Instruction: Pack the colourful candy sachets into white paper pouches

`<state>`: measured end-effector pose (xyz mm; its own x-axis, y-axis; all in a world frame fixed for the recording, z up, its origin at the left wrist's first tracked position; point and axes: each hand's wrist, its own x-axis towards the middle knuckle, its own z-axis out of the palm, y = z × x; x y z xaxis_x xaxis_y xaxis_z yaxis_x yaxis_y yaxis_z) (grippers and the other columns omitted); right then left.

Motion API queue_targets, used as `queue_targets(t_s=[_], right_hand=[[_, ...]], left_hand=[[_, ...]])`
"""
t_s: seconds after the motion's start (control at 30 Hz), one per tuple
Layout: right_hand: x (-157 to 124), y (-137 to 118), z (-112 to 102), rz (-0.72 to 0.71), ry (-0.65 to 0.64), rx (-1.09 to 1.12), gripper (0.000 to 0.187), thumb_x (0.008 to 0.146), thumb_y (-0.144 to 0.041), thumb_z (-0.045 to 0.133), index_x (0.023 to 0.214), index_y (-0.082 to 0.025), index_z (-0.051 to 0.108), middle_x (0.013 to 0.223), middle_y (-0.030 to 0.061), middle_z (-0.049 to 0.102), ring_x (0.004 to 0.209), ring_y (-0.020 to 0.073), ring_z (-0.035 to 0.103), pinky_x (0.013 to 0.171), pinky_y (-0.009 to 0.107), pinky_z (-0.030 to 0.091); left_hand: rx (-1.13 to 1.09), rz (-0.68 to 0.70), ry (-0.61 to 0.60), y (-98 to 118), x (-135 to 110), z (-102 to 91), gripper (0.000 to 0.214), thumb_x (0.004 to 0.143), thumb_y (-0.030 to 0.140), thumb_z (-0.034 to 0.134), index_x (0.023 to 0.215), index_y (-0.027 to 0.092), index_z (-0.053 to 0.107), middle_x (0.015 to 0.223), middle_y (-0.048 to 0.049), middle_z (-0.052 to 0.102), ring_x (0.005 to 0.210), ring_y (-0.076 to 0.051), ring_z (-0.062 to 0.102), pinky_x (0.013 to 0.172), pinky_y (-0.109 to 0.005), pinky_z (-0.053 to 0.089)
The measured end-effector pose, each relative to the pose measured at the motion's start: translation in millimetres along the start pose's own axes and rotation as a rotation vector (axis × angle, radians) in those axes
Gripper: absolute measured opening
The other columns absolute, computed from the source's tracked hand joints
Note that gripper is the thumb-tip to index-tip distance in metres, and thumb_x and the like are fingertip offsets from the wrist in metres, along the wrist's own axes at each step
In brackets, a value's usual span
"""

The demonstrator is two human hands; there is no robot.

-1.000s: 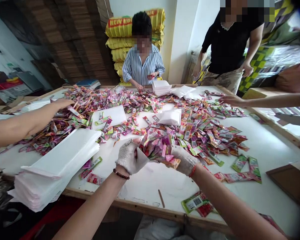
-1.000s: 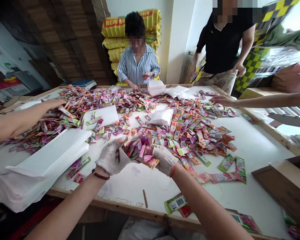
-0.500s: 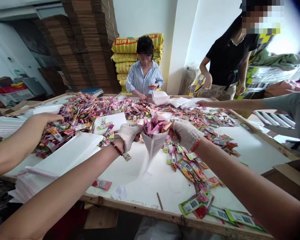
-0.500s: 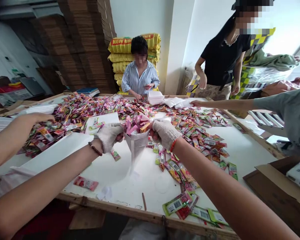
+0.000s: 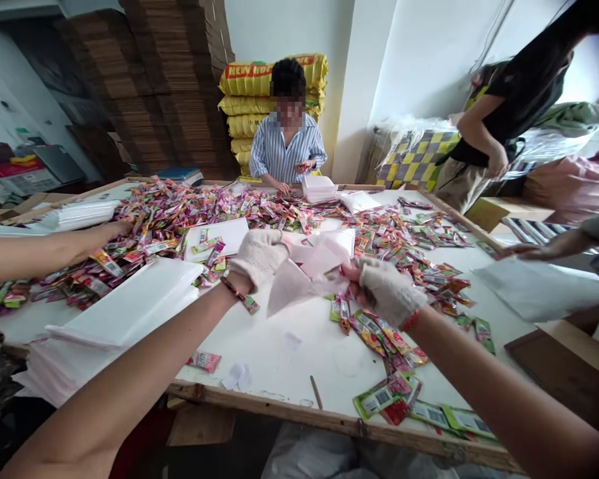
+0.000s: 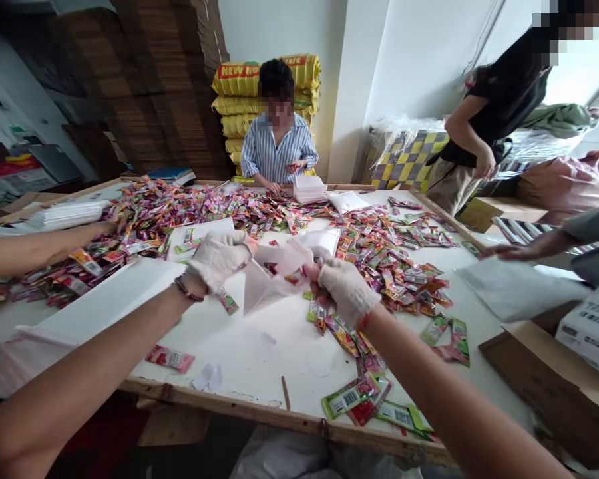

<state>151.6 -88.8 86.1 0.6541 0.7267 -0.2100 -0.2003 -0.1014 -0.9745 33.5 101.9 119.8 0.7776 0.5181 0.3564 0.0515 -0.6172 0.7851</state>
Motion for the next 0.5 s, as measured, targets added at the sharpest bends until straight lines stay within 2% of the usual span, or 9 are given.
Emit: queue_targets(t_s=[0.07, 0.13, 0.17, 0.2, 0.27, 0.3, 0.37, 0.43, 0.5], right_hand=[[-9.7, 35.6, -2.9, 0.119, 0.013, -0.151, 0.034, 0.069, -0.046, 0.071, 0.067, -0.02, 0.049, 0.048, -0.0045, 0.052, 0.035, 0.0081, 0.044, 0.033, 0.018, 0.029], [-21.5, 74.6, -9.6, 0.228, -0.023, -0.424, 0.029, 0.077, -0.041, 0.064, 0.064, -0.02, 0.049, 0.048, -0.003, 0.052, 0.037, 0.0097, 0.045, 0.035, 0.02, 0.03], [-28.0, 92.7, -14.1, 0.227, -0.026, -0.595, 0.026, 0.08, -0.036, 0.06, 0.063, -0.02, 0.049, 0.049, -0.0024, 0.052, 0.039, 0.0103, 0.046, 0.037, 0.021, 0.031], [-34.6, 108.8, -18.6, 0.185, -0.017, -0.762, 0.024, 0.082, -0.032, 0.056, 0.063, -0.02, 0.05, 0.051, -0.0016, 0.053, 0.042, 0.011, 0.048, 0.041, 0.022, 0.033], [-45.6, 133.1, -24.8, -0.012, 0.008, -1.004, 0.019, 0.084, -0.025, 0.051, 0.067, -0.019, 0.054, 0.059, 0.0004, 0.058, 0.054, 0.0126, 0.054, 0.051, 0.022, 0.039], [-48.9, 141.2, -25.2, -0.126, 0.022, -1.073, 0.016, 0.085, -0.022, 0.05, 0.071, -0.019, 0.057, 0.067, 0.0017, 0.062, 0.062, 0.0135, 0.058, 0.057, 0.022, 0.042], [-49.1, 151.3, -19.7, -0.277, 0.05, -1.188, 0.01, 0.083, -0.02, 0.053, 0.082, -0.019, 0.062, 0.085, 0.0047, 0.068, 0.076, 0.0154, 0.062, 0.064, 0.022, 0.045], [-41.7, 156.0, -8.0, -0.375, 0.075, -1.344, 0.016, 0.079, -0.027, 0.061, 0.09, -0.017, 0.067, 0.093, 0.0075, 0.069, 0.078, 0.0168, 0.064, 0.062, 0.022, 0.047], [-31.1, 158.1, 4.6, -0.514, 0.078, -1.494, 0.031, 0.081, -0.041, 0.063, 0.093, -0.013, 0.069, 0.092, 0.008, 0.069, 0.072, 0.0163, 0.063, 0.061, 0.024, 0.05]], left_hand=[[0.09, 0.087, -0.087, -12.5, -20.1, 23.2, 0.027, 0.078, 0.03, 0.055, 0.055, 0.015, 0.055, 0.052, 0.004, 0.045, 0.053, -0.008, 0.041, 0.049, -0.019, 0.028], [0.118, 0.107, -0.245, -30.0, -42.5, 47.6, 0.028, 0.082, 0.033, 0.053, 0.063, 0.015, 0.061, 0.057, 0.0025, 0.052, 0.058, -0.01, 0.047, 0.053, -0.02, 0.035], [0.114, 0.097, -0.304, -40.2, -51.9, 57.0, 0.027, 0.083, 0.036, 0.053, 0.07, 0.015, 0.064, 0.061, 0.0017, 0.057, 0.059, -0.011, 0.05, 0.055, -0.02, 0.038], [0.123, 0.083, -0.331, -51.3, -58.8, 63.7, 0.027, 0.084, 0.038, 0.053, 0.079, 0.015, 0.067, 0.067, 0.0004, 0.061, 0.063, -0.012, 0.054, 0.059, -0.021, 0.042], [0.22, 0.073, -0.277, -75.5, -63.9, 68.8, 0.033, 0.085, 0.043, 0.053, 0.097, 0.016, 0.068, 0.087, -0.0046, 0.068, 0.079, -0.017, 0.061, 0.074, -0.026, 0.048], [0.315, 0.074, -0.23, -88.3, -62.5, 68.5, 0.038, 0.086, 0.045, 0.052, 0.105, 0.016, 0.067, 0.1, -0.0082, 0.068, 0.093, -0.021, 0.061, 0.084, -0.031, 0.048], [0.534, 0.062, -0.188, -112.9, -55.6, 66.9, 0.045, 0.088, 0.049, 0.049, 0.116, 0.017, 0.064, 0.124, -0.0135, 0.06, 0.119, -0.029, 0.052, 0.102, -0.043, 0.039], [0.671, 0.015, -0.274, -132.8, -49.0, 68.7, 0.05, 0.09, 0.052, 0.044, 0.126, 0.021, 0.059, 0.14, -0.0137, 0.049, 0.131, -0.033, 0.041, 0.108, -0.052, 0.031], [0.69, -0.021, -0.383, -144.5, -46.0, 75.1, 0.053, 0.092, 0.052, 0.04, 0.135, 0.024, 0.052, 0.147, -0.0121, 0.041, 0.136, -0.031, 0.036, 0.109, -0.052, 0.03]])
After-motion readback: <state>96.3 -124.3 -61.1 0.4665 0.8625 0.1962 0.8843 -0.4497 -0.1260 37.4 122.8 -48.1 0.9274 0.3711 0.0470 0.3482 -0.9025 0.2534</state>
